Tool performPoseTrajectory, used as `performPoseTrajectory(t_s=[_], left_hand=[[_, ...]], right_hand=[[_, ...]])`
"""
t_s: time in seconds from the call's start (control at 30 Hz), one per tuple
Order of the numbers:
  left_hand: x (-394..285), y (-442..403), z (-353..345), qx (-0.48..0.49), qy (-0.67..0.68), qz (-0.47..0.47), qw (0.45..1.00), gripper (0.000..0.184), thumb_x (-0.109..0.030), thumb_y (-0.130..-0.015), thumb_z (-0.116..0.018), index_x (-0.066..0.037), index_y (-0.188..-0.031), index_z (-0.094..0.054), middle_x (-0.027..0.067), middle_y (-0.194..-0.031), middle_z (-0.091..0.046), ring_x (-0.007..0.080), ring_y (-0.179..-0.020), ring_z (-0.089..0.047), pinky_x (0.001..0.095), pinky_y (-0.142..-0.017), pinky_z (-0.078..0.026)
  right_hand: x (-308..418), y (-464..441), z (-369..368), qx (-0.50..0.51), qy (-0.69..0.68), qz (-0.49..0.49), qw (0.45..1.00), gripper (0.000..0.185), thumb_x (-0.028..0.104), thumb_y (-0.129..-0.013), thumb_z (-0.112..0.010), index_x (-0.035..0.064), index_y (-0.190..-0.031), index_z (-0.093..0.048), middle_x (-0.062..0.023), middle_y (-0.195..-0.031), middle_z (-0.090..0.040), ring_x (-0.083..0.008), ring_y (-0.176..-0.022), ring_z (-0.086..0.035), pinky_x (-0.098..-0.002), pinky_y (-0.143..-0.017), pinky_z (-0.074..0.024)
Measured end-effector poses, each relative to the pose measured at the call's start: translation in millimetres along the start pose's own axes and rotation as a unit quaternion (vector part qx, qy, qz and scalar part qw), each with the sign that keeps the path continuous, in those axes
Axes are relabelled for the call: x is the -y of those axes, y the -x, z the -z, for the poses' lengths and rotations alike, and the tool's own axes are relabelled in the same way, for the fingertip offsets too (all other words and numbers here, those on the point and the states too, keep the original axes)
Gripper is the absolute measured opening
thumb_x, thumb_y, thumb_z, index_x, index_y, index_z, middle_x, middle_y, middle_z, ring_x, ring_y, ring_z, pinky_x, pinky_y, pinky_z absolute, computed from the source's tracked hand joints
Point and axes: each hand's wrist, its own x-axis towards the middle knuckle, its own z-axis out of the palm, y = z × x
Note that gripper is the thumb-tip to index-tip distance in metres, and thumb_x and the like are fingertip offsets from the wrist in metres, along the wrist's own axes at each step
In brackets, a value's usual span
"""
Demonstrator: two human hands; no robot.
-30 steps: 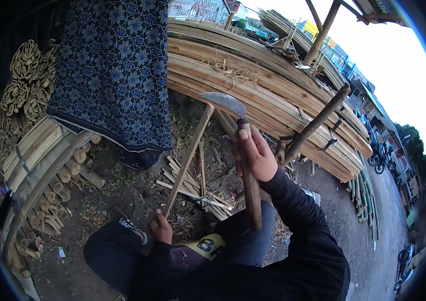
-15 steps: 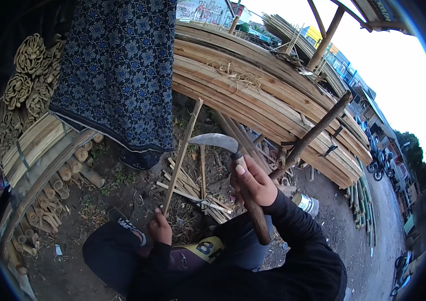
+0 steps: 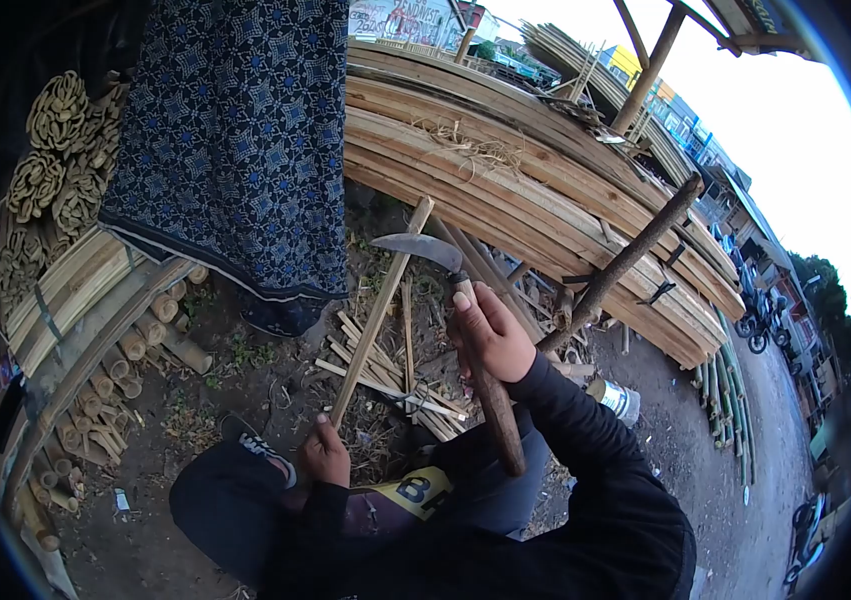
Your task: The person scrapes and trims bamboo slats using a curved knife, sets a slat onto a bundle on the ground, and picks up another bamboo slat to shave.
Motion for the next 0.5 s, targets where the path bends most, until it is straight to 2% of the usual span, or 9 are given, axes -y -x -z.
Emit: performPoseTrajectory(t_s=[0.03, 0.1, 0.13, 0.2, 0.23, 0.27, 0.37, 0.43, 0.5], left_hand=[[0.9, 1.7, 0.7, 0.002, 0.001, 0.000, 1.000, 0.056, -0.041, -0.100, -0.043, 0.004, -0.069, -0.057, 0.0132, -0.054, -0.052, 0.0245, -0.050, -0.051, 0.0397, -0.050, -0.035], [3.5, 3.8, 3.3, 0.013, 0.009, 0.009, 1.000, 0.050, -0.037, -0.099, -0.044, 0.001, -0.074, -0.065, 0.0178, -0.061, -0.060, 0.0374, -0.056, -0.060, 0.0420, -0.050, -0.041], [6.5, 1.4, 2.8, 0.012, 0.009, 0.006, 1.000, 0.050, -0.037, -0.099, -0.044, 0.001, -0.074, -0.065, 0.0178, -0.061, -0.060, 0.0374, -0.056, -0.060, 0.0420, -0.050, -0.041], [14.3, 2.5, 3.3, 0.023, -0.008, 0.005, 1.000, 0.050, -0.038, -0.099, -0.044, -0.001, -0.075, -0.065, 0.0178, -0.061, -0.060, 0.0380, -0.058, -0.060, 0.0434, -0.050, -0.042], [10.9, 5.2, 2.8, 0.026, -0.008, 0.006, 1.000, 0.050, -0.038, -0.099, -0.044, -0.001, -0.075, -0.065, 0.0178, -0.061, -0.060, 0.0380, -0.058, -0.060, 0.0434, -0.050, -0.042], [5.1, 3.6, 2.7, 0.011, -0.027, 0.000, 1.000, 0.049, -0.038, -0.099, -0.044, -0.001, -0.074, -0.064, 0.0180, -0.062, -0.061, 0.0385, -0.059, -0.060, 0.0442, -0.051, -0.042], [-5.9, -8.0, 4.7, -0.016, -0.035, -0.003, 0.999, 0.048, -0.038, -0.099, -0.044, -0.002, -0.075, -0.063, 0.0182, -0.065, -0.062, 0.0393, -0.062, -0.061, 0.0453, -0.052, -0.043], [-7.0, -12.4, 6.7, -0.017, -0.031, 0.001, 0.999, 0.047, -0.038, -0.099, -0.044, -0.002, -0.077, -0.063, 0.0182, -0.066, -0.062, 0.0396, -0.064, -0.061, 0.0454, -0.053, -0.043], [-4.7, -17.3, 2.4, 0.011, -0.058, -0.026, 0.998, 0.037, -0.035, -0.099, -0.045, -0.005, -0.088, -0.063, 0.0170, -0.073, -0.064, 0.0397, -0.069, -0.062, 0.0449, -0.056, -0.045]], right_hand=[[1.7, 0.5, 1.4, -0.001, 0.001, -0.001, 1.000, 0.026, 0.034, -0.103, -0.042, 0.0084, -0.104, -0.043, -0.0033, -0.071, -0.049, -0.0117, -0.044, -0.050, -0.0250, -0.038, -0.0433], [8.8, -0.3, 5.1, 0.050, 0.000, -0.017, 0.999, 0.028, 0.036, -0.102, -0.044, 0.0083, -0.104, -0.044, -0.0034, -0.070, -0.050, -0.0125, -0.042, -0.050, -0.0256, -0.038, -0.0431], [21.4, -8.2, 12.8, 0.010, 0.028, -0.036, 0.999, 0.032, 0.040, -0.101, -0.044, 0.0084, -0.102, -0.044, -0.0033, -0.069, -0.050, -0.0133, -0.041, -0.050, -0.0261, -0.038, -0.0433], [15.6, -51.7, 56.5, -0.221, -0.039, 0.071, 0.972, 0.035, 0.043, -0.101, -0.041, 0.0078, -0.101, -0.045, -0.0048, -0.069, -0.051, -0.0157, -0.041, -0.051, -0.0290, -0.037, -0.0438], [17.0, -66.2, 84.7, -0.257, -0.099, 0.126, 0.953, 0.034, 0.041, -0.101, -0.042, 0.0066, -0.101, -0.045, -0.0053, -0.069, -0.052, -0.0185, -0.041, -0.051, -0.0320, -0.038, -0.0448], [20.4, -68.5, 102.4, -0.268, -0.159, 0.124, 0.942, 0.035, 0.040, -0.100, -0.044, 0.0057, -0.103, -0.045, -0.0060, -0.069, -0.051, -0.0207, -0.041, -0.052, -0.0343, -0.039, -0.0454], [13.4, -40.2, 107.9, -0.130, -0.209, 0.085, 0.965, 0.037, 0.041, -0.101, -0.040, 0.0042, -0.108, -0.045, -0.0080, -0.070, -0.051, -0.0222, -0.040, -0.050, -0.0339, -0.039, -0.0449], [-3.6, -15.0, 93.4, -0.078, -0.190, 0.057, 0.977, 0.036, 0.039, -0.102, -0.039, 0.0046, -0.110, -0.046, -0.0079, -0.071, -0.051, -0.0215, -0.040, -0.049, -0.0316, -0.038, -0.0442], [-23.1, 6.6, 78.7, -0.075, -0.158, 0.033, 0.984, 0.033, 0.037, -0.102, -0.039, 0.0063, -0.111, -0.046, -0.0075, -0.071, -0.051, -0.0195, -0.041, -0.049, -0.0292, -0.038, -0.0437]])
